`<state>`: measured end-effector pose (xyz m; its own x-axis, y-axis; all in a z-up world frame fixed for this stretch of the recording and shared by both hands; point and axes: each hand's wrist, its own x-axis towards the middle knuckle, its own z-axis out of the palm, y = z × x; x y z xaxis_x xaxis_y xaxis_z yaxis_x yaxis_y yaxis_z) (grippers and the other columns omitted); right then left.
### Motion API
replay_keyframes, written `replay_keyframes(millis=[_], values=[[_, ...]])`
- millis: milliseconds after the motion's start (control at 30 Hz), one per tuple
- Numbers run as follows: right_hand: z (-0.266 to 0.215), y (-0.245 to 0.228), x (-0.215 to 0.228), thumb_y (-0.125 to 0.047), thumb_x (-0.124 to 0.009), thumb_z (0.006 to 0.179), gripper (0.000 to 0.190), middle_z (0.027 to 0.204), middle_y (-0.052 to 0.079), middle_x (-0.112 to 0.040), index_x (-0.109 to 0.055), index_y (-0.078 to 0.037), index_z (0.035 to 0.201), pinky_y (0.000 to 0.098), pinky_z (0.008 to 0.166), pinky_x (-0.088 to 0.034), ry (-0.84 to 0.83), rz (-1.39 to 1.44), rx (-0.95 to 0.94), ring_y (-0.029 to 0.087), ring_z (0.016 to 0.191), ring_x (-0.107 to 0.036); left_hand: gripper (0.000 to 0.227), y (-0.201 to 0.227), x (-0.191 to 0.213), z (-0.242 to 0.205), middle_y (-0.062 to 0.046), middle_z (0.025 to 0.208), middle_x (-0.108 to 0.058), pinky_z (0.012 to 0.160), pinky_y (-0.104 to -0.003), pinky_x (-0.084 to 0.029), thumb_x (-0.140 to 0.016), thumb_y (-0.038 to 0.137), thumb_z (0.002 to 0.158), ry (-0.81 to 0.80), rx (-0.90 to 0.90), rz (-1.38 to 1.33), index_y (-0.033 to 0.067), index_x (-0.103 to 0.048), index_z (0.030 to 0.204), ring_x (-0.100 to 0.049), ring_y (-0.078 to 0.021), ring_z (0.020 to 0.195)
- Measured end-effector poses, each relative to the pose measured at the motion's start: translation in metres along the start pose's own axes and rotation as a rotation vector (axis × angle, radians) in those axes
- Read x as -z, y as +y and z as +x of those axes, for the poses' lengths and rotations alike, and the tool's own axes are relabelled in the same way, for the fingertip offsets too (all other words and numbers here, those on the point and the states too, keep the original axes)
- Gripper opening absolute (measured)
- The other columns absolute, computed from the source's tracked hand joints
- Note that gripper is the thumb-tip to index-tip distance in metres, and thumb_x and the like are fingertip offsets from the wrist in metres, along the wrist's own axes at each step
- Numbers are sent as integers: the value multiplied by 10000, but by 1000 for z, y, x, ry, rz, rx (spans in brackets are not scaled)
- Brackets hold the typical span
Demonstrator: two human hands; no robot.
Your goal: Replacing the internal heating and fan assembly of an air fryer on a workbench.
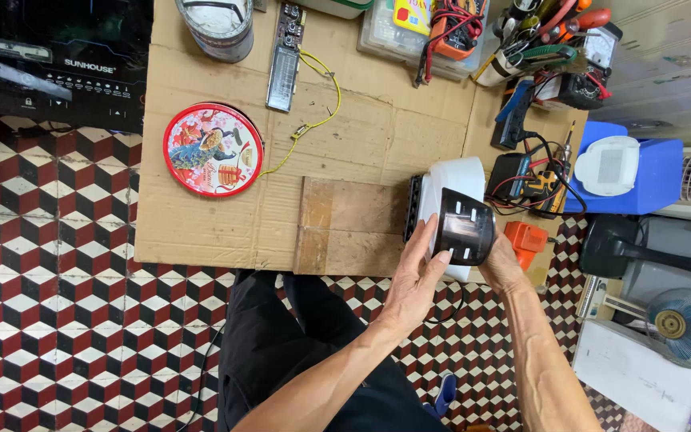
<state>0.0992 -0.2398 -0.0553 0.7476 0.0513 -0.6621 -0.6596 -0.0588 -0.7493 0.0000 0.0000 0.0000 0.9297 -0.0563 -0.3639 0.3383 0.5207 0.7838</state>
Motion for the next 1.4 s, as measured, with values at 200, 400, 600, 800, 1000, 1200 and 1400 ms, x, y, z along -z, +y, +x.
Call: replay_keyframes(millis=[200, 400, 600, 800, 1000, 1200, 1400], values=[[-4, -7, -10, -126, -797, 752, 718, 1226, 58, -688, -547, -116, 1425, 388, 1070, -528, 51, -109, -32, 180, 1140, -655, 634, 6, -5, -1, -132, 1706, -200, 1246, -415, -265, -535, 397, 1029, 72, 21, -30, 239, -327, 1607, -207, -276, 1579], [-6, -13, -23, -103, -700, 853, 845, 1574, 106, -479, -303, -96, 1600, 342, 1215, -318, 11, -177, 4, 183, 1438, -450, 712, -7, -1, 2, -76, 1689, -218, 1210, -374, -364, -585, 272, 988, 60, 87, -342, 200, -244, 1610, -327, -238, 1515], [-3, -14, -24, -113, -648, 908, 801, 1665, 115, -333, -260, -77, 1608, 345, 1221, -303, -33, -147, 13, 199, 1509, -350, 738, -21, 5, 3, -85, 1690, -207, 1215, -384, -365, -600, 285, 992, 29, 41, -350, 183, -227, 1621, -327, -249, 1518], [-7, -17, -29, -149, -653, 905, 828, 1658, 128, -327, -230, -84, 1614, 363, 1219, -299, -39, -173, 15, 215, 1510, -337, 791, -9, 14, -1, -71, 1711, -183, 1243, -395, -251, -579, 431, 980, 11, 87, -154, 199, -209, 1639, -174, -222, 1575], [-11, -23, -37, -170, -718, 845, 913, 1660, 136, -334, -231, -57, 1609, 367, 1230, -266, -14, -245, 10, 236, 1521, -332, 777, 12, 19, -7, -48, 1714, -209, 1248, -385, -213, -583, 352, 982, -17, 153, -246, 210, -183, 1634, -194, -194, 1570], [-8, -21, -56, -209, -802, 793, 974, 1623, 178, -378, -268, -36, 1589, 384, 1236, -265, 37, -412, 57, 268, 1512, -355, 728, 27, 42, -9, -5, 1679, -277, 1228, -435, -213, -432, 420, 965, 37, 271, -260, 261, -196, 1635, -284, -197, 1523], [2, 2, -69, -266, -866, 735, 1066, 1582, 198, -423, -274, -47, 1594, 384, 1216, -283, 139, -481, 149, 271, 1501, -366, 784, 15, 68, -2, -93, 1646, -354, 1208, -466, -196, -229, 627, 980, 85, 287, -266, 166, -267, 1614, -294, -218, 1528]])
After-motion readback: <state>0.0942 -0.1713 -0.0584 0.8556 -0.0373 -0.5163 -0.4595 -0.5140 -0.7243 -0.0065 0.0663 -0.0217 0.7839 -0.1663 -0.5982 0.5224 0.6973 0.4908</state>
